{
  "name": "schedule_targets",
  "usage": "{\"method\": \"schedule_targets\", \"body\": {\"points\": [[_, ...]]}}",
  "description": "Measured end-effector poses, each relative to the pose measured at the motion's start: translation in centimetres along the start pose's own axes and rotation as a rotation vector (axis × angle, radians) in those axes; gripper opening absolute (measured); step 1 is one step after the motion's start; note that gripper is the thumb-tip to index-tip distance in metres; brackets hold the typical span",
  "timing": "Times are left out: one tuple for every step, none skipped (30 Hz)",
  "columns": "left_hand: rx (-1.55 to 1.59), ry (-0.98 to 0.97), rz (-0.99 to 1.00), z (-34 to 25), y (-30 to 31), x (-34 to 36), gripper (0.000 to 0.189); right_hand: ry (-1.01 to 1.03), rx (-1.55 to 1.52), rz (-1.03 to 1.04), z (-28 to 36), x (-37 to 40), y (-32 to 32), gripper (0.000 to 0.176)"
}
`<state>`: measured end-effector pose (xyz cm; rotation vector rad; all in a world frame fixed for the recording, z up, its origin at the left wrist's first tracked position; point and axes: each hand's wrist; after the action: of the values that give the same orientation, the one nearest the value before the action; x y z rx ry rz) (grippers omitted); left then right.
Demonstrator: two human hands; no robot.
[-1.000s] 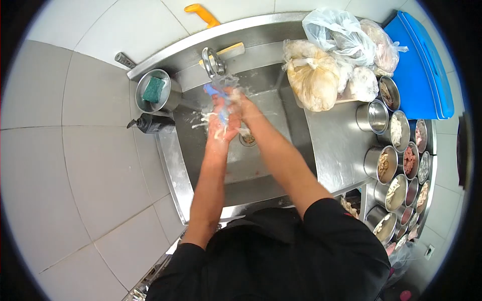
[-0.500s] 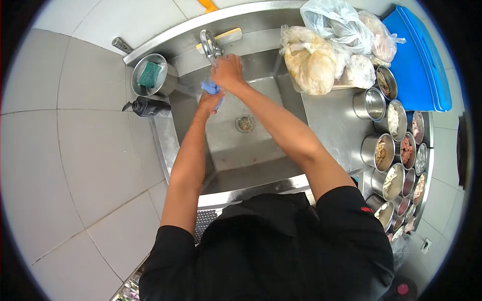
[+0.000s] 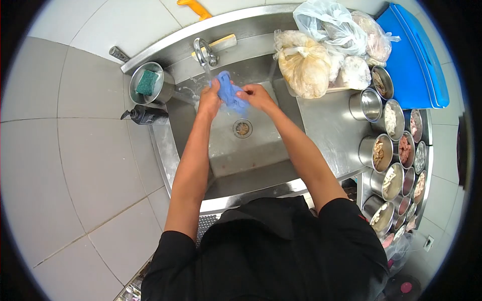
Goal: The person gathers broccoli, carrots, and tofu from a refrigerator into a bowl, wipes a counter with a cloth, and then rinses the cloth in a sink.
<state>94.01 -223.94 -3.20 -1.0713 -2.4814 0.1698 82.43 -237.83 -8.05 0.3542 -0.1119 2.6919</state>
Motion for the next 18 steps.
{"method": "schedule_targets", "body": {"points": [[-0.004, 0.001, -0.004, 0.0, 0.1, 0.0, 0.036, 0.0, -0.004, 0.004, -0.2, 0.5, 0.2, 0.028], [-0.154, -0.005, -0.059, 0.0, 0.1, -0.2, 0.034, 0.01, 0.066, -0.086, -0.4, 0.8, 0.4, 0.026], [-0.306, -0.009, -0.112, 0.1, 0.2, -0.2, 0.032, 0.019, 0.135, -0.177, -0.5, 1.0, 0.3, 0.024], [-0.31, -0.01, -0.113, 0.4, 0.5, -0.4, 0.032, 0.022, 0.131, -0.176, -0.5, 1.1, 0.1, 0.024], [-0.299, -0.048, -0.143, 0.7, 0.6, -0.7, 0.033, 0.17, 0.171, -0.231, -0.4, 1.1, 0.0, 0.025], [-0.286, -0.085, -0.172, 1.1, 0.7, -1.1, 0.033, 0.316, 0.213, -0.285, -0.3, 1.2, 0.0, 0.026], [-0.287, -0.086, -0.171, 1.0, 0.7, -1.2, 0.033, 0.317, 0.213, -0.287, 0.4, 1.2, 0.0, 0.026], [-0.082, -0.07, -0.184, 0.7, 0.9, -1.2, 0.033, 0.289, 0.186, -0.263, 1.4, 1.2, -0.1, 0.026], [0.125, -0.056, -0.198, 0.4, 1.0, -1.1, 0.033, 0.261, 0.159, -0.235, 2.3, 1.2, -0.5, 0.027], [0.126, -0.061, -0.204, -0.1, 0.9, -0.8, 0.033, 0.265, 0.159, -0.228, 2.2, 0.7, -1.0, 0.027], [0.257, -0.002, -0.154, -0.8, 0.8, -0.5, 0.033, 0.432, 0.127, -0.203, 1.8, -0.2, -1.5, 0.028], [0.387, 0.057, -0.102, -1.5, 0.6, -0.3, 0.032, 0.599, 0.093, -0.177, 1.4, -0.9, -2.0, 0.03], [0.389, 0.052, -0.106, -1.8, 0.8, -0.1, 0.032, 0.602, 0.093, -0.171, 2.1, -0.9, -2.4, 0.03], [0.324, -0.026, -0.065, -2.0, 0.9, 0.0, 0.025, 0.455, 0.118, -0.064, 3.3, -0.6, -2.7, 0.032], [0.258, -0.103, -0.023, -2.2, 1.1, 0.0, 0.021, 0.308, 0.144, 0.041, 4.6, -0.4, -2.8, 0.033], [0.26, -0.107, -0.027, -2.3, 1.3, 0.0, 0.021, 0.31, 0.146, 0.046, 5.7, -0.5, -2.9, 0.033], [-0.144, -0.167, -0.141, -2.6, 1.8, 0.0, 0.024, 0.267, 0.166, 0.001, 6.7, -0.8, -3.0, 0.03], [-0.548, -0.217, -0.258, -2.7, 2.3, 0.2, 0.027, 0.222, 0.185, -0.041, 7.6, -1.0, -3.3, 0.028]]}}
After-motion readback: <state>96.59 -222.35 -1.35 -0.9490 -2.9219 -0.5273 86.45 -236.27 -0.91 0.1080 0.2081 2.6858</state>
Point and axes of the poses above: each hand's wrist, its own x-axis away from the middle knuckle, its own y-axis out of the back of the hand, z = x × y, and after that the axes turned 14 degrees about -x, right-handed
